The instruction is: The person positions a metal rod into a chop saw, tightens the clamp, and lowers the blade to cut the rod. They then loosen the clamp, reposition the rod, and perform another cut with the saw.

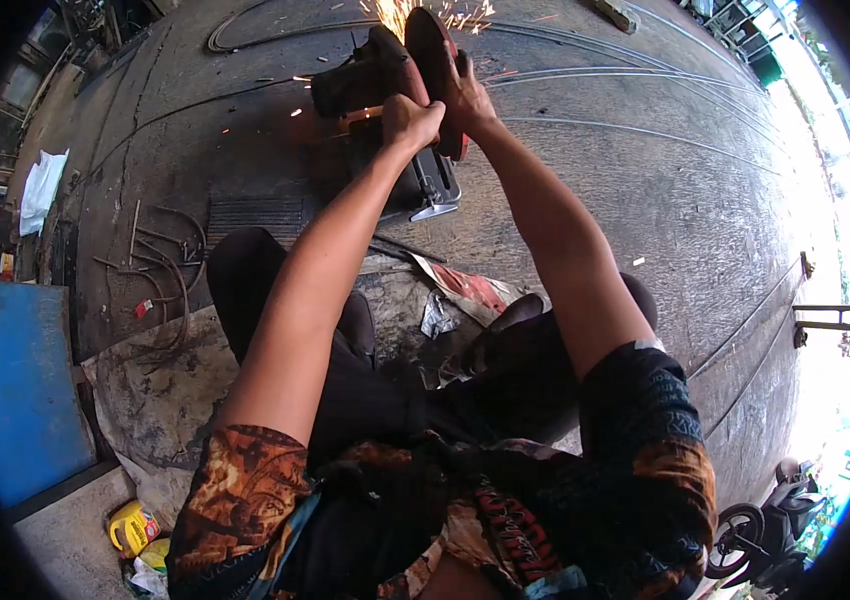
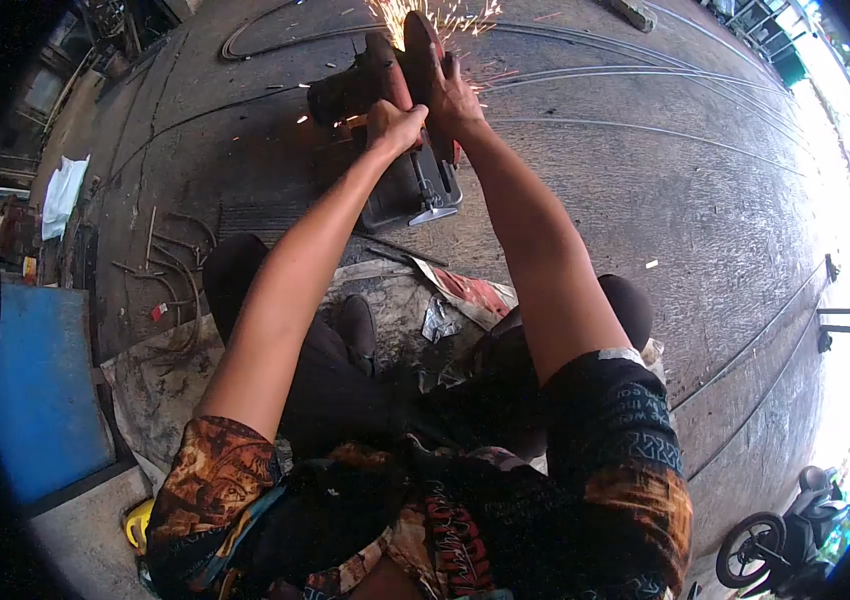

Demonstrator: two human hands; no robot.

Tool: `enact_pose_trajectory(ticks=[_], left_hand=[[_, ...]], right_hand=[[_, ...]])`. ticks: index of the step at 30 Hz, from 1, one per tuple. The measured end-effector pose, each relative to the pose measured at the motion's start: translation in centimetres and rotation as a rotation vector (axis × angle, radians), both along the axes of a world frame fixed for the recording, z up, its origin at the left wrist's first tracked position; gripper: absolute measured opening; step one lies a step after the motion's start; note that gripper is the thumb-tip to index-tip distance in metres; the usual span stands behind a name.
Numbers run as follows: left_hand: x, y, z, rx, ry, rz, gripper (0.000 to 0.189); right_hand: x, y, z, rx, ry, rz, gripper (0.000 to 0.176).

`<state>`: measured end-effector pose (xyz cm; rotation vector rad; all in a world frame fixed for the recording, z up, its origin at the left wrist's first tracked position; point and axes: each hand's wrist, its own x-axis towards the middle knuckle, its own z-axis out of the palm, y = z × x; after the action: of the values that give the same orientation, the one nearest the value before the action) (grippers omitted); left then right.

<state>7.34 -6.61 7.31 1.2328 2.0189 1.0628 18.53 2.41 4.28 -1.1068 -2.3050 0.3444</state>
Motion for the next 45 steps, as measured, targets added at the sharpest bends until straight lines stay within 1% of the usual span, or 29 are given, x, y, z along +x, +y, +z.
enact_pose_trajectory(ticks=[2,4,5,8,10,11,13,16,20,22,25,29,31,35,37,38,40,41,43,45], left_hand=[[0.0,-0.2,0.2,-0.002,-0.003,-0.010,0.043],[-0.1,-0.3,0.3,0.047,0.034,0.008,0.046],[0.0,-0.1,0.0,0.049,0.033,0.005,0.046],[-0.1,0.3,-0.6,0.094,0.088,0.047,0.041],[-0.2,0.2,-0.6,0.064,0.053,0.033,0.047],[-0.2,0.3,-0.8,0.063,0.052,0.032,0.047],[-0.1,0.6,-1.1,0.068,0.137,0.084,0.046],[-0.5,1.2,-2.0,0.050,0.094,0.063,0.044],[-0.3,0.6,-1.1,0.060,0.103,0.040,0.043],[-0.3,0.4,-0.7,0.027,0.013,0.015,0.042],[-0.6,1.7,-2.9,0.096,0.062,0.043,0.041],[-0.3,0.7,-1.2,0.011,0.039,0.024,0.042],[-0.1,0.3,-0.6,0.009,0.001,-0.013,0.043],[-0.5,1.2,-2.1,0.039,0.049,0.013,0.043],[-0.6,1.3,-2.3,0.048,0.066,0.001,0.042],[-0.5,1.2,-2.1,0.048,0.068,0.001,0.042],[-0.3,0.8,-1.8,0.058,0.002,0.003,0.042],[-0.4,0.9,-1.8,0.057,0.004,0.003,0.042],[-0.5,0.8,-2.0,0.087,0.043,-0.005,0.041],[-0.1,0.0,-0.7,0.074,0.018,-0.018,0.040]], right_hand=[[-0.1,-0.2,0.2,0.024,-0.014,-0.003,0.098],[-0.4,-0.3,0.3,-0.051,-0.027,-0.050,0.100],[-0.4,-0.1,0.1,-0.050,-0.028,-0.053,0.100],[-0.6,-0.1,-0.1,0.001,-0.012,-0.062,0.099],[-0.6,-0.8,0.6,-0.056,-0.029,-0.076,0.098],[-0.6,-0.9,0.6,-0.057,-0.030,-0.077,0.098],[-0.5,-1.0,0.6,-0.090,-0.038,-0.096,0.098],[-0.4,-2.4,1.9,-0.093,-0.044,-0.100,0.101],[-0.5,-2.4,1.6,-0.109,-0.033,-0.126,0.103],[-0.5,-2.3,1.4,-0.089,-0.021,-0.120,0.104],[-0.4,-2.9,2.1,-0.103,-0.043,-0.149,0.102],[-0.6,-1.6,0.7,-0.100,-0.006,-0.156,0.101],[-0.5,-1.5,0.4,-0.086,0.021,-0.134,0.096],[-0.5,-1.7,0.5,-0.094,-0.011,-0.167,0.089],[-0.5,-1.6,0.2,-0.083,0.022,-0.156,0.078],[-0.5,-1.8,0.5,-0.083,0.025,-0.156,0.078],[-0.6,-2.2,0.9,-0.106,0.040,-0.189,0.065],[-0.7,-2.1,0.7,-0.107,0.042,-0.189,0.065],[-0.7,-1.8,0.3,-0.085,0.039,-0.185,0.054],[-0.6,-1.9,0.5,-0.097,0.035,-0.193,0.053]])
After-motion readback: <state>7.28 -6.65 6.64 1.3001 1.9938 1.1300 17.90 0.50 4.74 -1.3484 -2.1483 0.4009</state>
